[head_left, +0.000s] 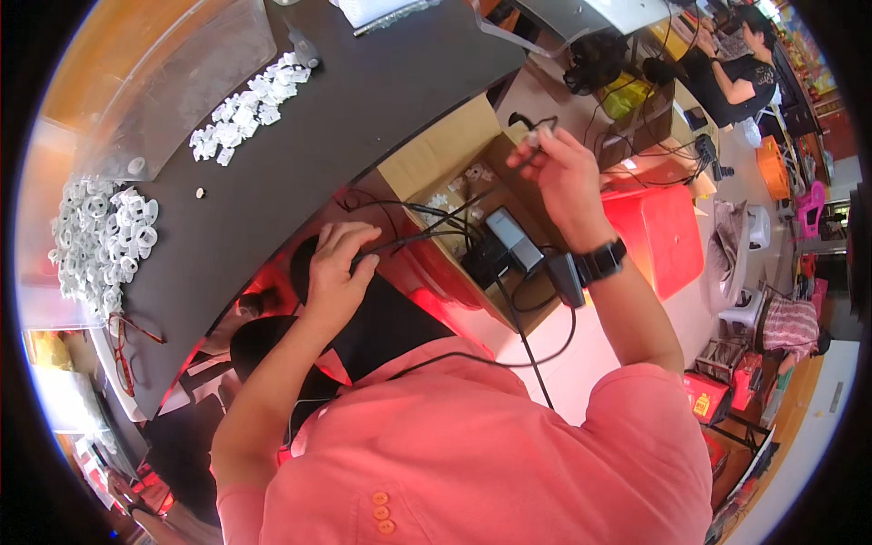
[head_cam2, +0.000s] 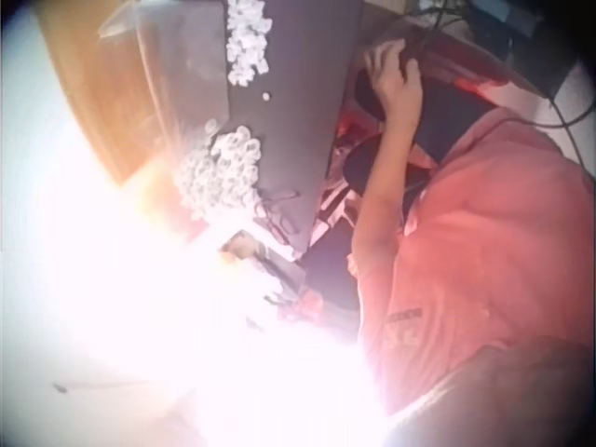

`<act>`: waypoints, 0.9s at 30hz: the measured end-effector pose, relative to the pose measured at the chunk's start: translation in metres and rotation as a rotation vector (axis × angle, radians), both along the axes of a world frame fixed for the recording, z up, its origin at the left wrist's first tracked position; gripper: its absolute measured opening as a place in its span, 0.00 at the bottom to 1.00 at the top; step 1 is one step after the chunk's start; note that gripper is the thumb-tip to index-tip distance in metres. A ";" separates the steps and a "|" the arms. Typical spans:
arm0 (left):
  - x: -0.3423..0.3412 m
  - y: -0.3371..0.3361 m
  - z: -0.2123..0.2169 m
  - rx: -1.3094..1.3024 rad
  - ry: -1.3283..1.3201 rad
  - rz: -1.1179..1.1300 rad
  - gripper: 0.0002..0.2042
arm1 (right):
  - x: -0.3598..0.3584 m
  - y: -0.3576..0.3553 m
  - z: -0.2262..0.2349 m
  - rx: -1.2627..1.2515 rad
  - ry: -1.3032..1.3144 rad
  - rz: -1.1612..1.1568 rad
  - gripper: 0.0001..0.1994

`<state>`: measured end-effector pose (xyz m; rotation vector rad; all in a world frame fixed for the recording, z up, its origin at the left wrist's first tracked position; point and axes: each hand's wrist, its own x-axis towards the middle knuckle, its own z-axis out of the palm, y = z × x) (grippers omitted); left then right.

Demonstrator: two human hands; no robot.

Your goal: Assembling small parts into plastic housings and organizing trays of components.

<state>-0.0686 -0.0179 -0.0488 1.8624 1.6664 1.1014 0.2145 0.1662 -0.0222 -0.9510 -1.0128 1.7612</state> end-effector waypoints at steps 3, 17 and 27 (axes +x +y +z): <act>0.006 -0.005 0.015 0.056 -0.042 -0.065 0.15 | 0.010 -0.021 0.022 0.132 0.002 -0.024 0.09; 0.019 -0.055 0.105 -0.233 -0.824 -0.008 0.23 | -0.039 -0.123 0.150 1.179 -0.333 0.524 0.05; -0.009 -0.096 0.101 -0.485 -1.281 0.129 0.26 | -0.115 -0.205 0.109 1.379 -0.200 1.211 0.10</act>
